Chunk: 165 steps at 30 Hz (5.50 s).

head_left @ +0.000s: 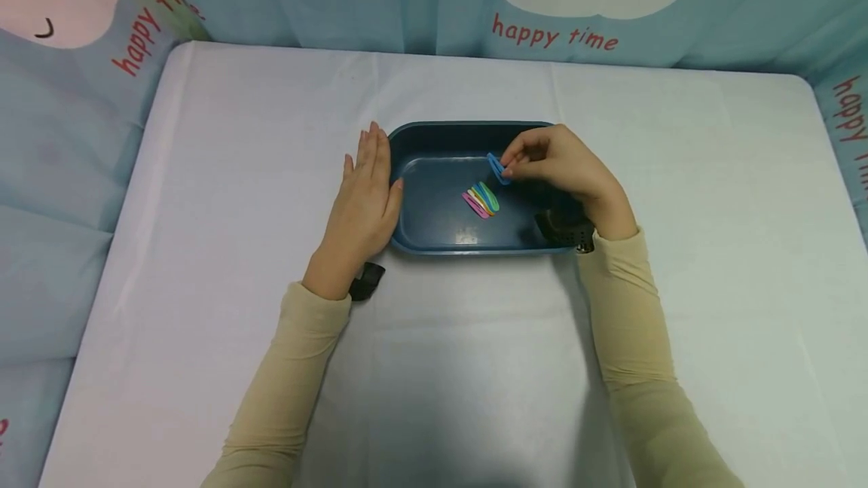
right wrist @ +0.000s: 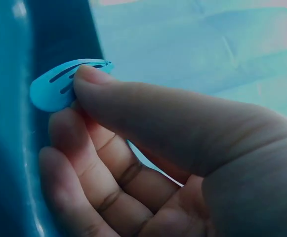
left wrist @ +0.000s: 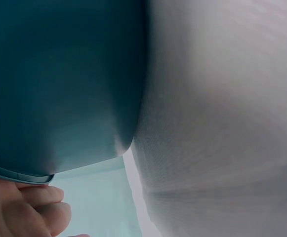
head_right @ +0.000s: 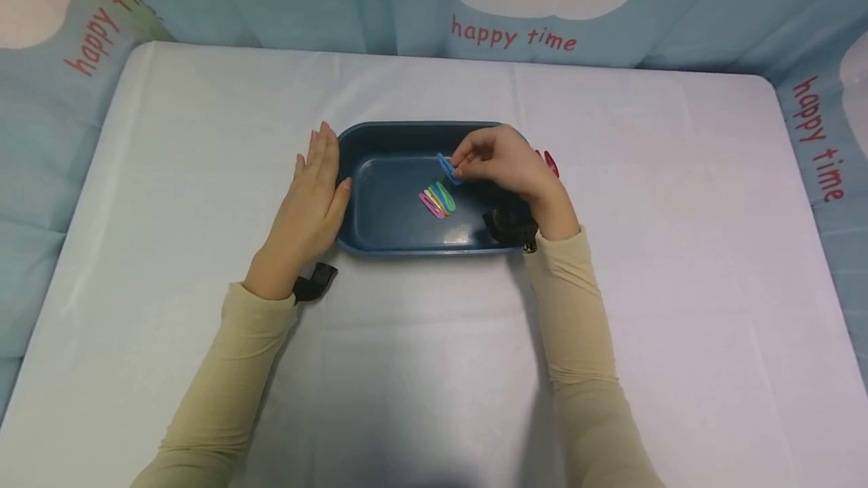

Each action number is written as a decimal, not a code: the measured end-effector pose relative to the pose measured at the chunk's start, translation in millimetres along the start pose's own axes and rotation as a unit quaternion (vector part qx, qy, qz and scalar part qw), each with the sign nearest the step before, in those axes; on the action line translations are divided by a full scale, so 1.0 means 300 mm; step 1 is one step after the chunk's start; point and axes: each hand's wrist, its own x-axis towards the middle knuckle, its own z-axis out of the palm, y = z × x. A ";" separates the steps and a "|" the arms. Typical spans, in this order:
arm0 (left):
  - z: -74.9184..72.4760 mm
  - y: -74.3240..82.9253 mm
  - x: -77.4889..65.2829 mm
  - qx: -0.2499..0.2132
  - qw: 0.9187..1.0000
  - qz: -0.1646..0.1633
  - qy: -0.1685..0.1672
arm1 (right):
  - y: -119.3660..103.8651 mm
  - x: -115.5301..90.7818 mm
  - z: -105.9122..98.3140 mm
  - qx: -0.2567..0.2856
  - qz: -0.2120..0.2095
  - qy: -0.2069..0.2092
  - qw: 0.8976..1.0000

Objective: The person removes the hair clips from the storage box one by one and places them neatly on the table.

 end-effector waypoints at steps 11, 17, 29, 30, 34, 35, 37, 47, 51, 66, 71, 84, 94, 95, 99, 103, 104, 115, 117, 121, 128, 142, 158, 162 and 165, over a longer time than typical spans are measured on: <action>0.001 -0.008 0.003 -0.006 1.000 0.003 0.009 | -0.003 -0.009 -0.010 0.030 -0.031 0.040 0.998; 0.005 -0.008 0.004 -0.007 1.000 0.004 0.012 | -0.013 -0.020 -0.017 0.051 -0.032 0.060 0.996; 0.008 -0.004 0.006 -0.007 1.000 0.004 0.010 | -0.020 -0.054 -0.046 0.072 -0.021 0.087 0.993; 0.008 -0.004 0.006 -0.007 1.000 0.003 0.010 | -0.020 -0.056 -0.050 0.077 -0.022 0.089 0.993; 0.005 -0.003 0.002 -0.008 1.000 -0.001 0.008 | -0.017 -0.067 -0.069 0.094 -0.016 0.103 0.990; 0.004 -0.003 0.001 -0.008 1.000 -0.001 0.008 | -0.017 -0.070 -0.074 0.095 -0.014 0.106 0.990; 0.003 -0.003 0.001 -0.009 1.000 -0.002 0.007 | -0.015 -0.076 -0.084 0.094 -0.010 0.112 0.989; 0.005 -0.003 0.002 -0.007 1.000 -0.002 0.007 | 0.004 -0.105 -0.126 0.153 -0.033 0.132 0.979; 0.006 -0.003 0.002 -0.006 1.000 -0.002 0.006 | 0.016 -0.114 -0.138 0.189 -0.039 0.133 0.972; 0.001 -0.003 0.005 -0.004 1.000 0.002 0.006 | 0.032 -0.130 -0.151 0.208 -0.044 0.153 0.965; 0.000 -0.004 0.003 -0.003 1.000 0.001 0.001 | 0.038 -0.134 -0.156 0.216 -0.044 0.155 0.963; -0.001 -0.002 -0.002 -0.003 1.000 0.000 -0.002 | 0.050 -0.148 -0.177 0.200 -0.020 0.163 0.966; 0.000 0.002 -0.001 0.000 1.000 0.003 -0.004 | 0.071 -0.163 -0.195 0.191 -0.016 0.168 0.967; 0.000 0.002 0.000 0.000 1.000 0.004 -0.004 | 0.073 -0.164 -0.197 0.190 -0.016 0.168 0.967; 0.001 0.002 -0.002 -0.004 1.000 0.005 -0.001 | 0.081 -0.166 -0.202 0.192 -0.020 0.163 0.968; 0.002 0.000 -0.006 -0.007 1.000 0.004 0.005 | 0.091 -0.169 -0.207 0.196 -0.022 0.166 0.966; 0.003 0.000 -0.006 -0.007 1.000 0.004 0.006 | 0.094 -0.171 -0.209 0.195 -0.021 0.168 0.966; 0.002 0.002 -0.015 -0.015 1.000 0.002 0.010 | 0.120 -0.185 -0.226 0.164 0.010 0.190 0.968; 0.000 0.003 -0.016 -0.015 1.000 0.001 0.008 | 0.123 -0.188 -0.228 0.155 0.019 0.194 0.969; -0.002 0.004 -0.016 -0.014 1.000 -0.001 0.005 | 0.129 -0.193 -0.232 0.136 0.036 0.202 0.969; -0.005 0.005 -0.013 -0.008 1.000 0.001 0.008 | 0.145 -0.203 -0.244 0.097 0.068 0.219 0.968; -0.005 0.008 -0.034 -0.010 1.000 -0.001 0.006 | 0.208 -0.225 -0.256 -0.015 0.157 0.195 0.968; -0.014 0.020 -0.043 -0.003 1.000 -0.007 0.013 | 0.208 -0.209 -0.239 -0.112 0.183 0.172 0.962; -0.007 0.024 -0.051 0.001 1.000 -0.009 0.011 | 0.215 -0.223 -0.236 -0.117 0.185 0.162 0.962; 0.006 0.033 -0.058 -0.001 1.000 -0.005 0.005 | 0.226 -0.247 -0.236 -0.125 0.190 0.157 0.961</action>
